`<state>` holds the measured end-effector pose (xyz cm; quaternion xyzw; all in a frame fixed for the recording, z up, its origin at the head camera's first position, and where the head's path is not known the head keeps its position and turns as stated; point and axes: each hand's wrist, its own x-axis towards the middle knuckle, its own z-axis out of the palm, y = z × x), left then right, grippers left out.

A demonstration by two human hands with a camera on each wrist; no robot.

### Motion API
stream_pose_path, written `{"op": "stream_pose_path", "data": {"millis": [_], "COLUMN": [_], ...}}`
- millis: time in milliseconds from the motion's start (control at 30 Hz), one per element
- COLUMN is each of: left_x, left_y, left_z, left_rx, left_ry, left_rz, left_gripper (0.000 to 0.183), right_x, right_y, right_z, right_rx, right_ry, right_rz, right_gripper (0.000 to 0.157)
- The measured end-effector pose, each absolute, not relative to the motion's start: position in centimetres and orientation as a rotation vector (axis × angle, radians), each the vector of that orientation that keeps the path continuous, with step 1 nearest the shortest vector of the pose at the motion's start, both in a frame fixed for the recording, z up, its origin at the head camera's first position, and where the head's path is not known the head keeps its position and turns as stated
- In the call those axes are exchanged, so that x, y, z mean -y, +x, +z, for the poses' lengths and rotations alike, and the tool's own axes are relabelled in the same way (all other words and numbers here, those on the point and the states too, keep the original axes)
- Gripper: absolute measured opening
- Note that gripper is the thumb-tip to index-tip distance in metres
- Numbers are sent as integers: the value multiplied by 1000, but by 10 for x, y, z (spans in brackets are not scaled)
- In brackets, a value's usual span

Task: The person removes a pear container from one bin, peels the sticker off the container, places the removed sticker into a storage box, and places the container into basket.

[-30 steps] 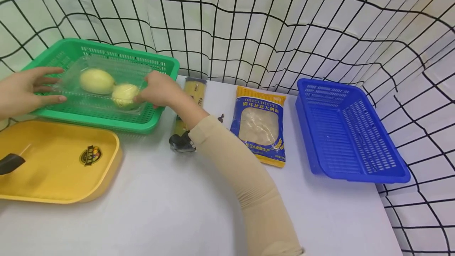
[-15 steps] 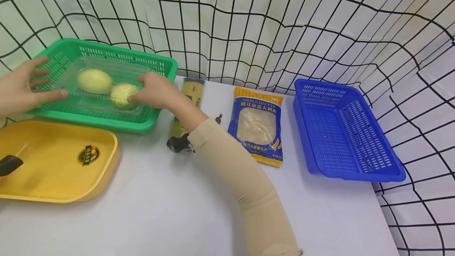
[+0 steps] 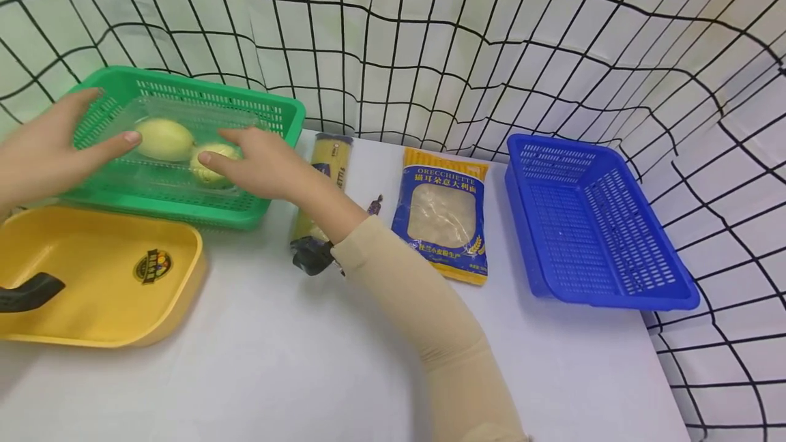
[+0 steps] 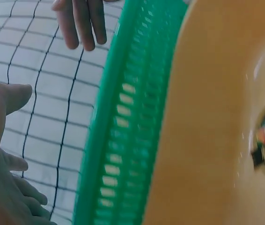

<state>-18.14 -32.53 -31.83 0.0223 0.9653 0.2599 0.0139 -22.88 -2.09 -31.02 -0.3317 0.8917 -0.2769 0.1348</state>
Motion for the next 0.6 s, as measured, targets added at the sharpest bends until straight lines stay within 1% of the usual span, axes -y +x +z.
{"op": "stream_pose_path", "data": {"millis": [100, 233, 367, 467, 600], "left_x": [306, 278, 247, 227, 204], "left_y": [-180, -174, -164, -154, -145], "left_z": [-310, -303, -296, -291, -290], "left_rx": [-2967, -2937, -2907, -2862, -2859], "left_ry": [128, 260, 360, 389, 431], "left_rz": [818, 841, 850, 882, 880], "left_gripper": [101, 100, 99, 98, 102], "right_x": [10, -6, -21, -33, -49], "right_y": [-222, -212, -202, -195, -189], "right_z": [-307, -304, -302, -300, -301], "right_rx": [-2593, -2644, -2744, -2791, -2839], "right_ry": [-1012, -1042, -981, -926, -900], "right_rz": [-792, -739, -665, -646, -625], "right_gripper": [67, 69, 74, 77, 80]}}
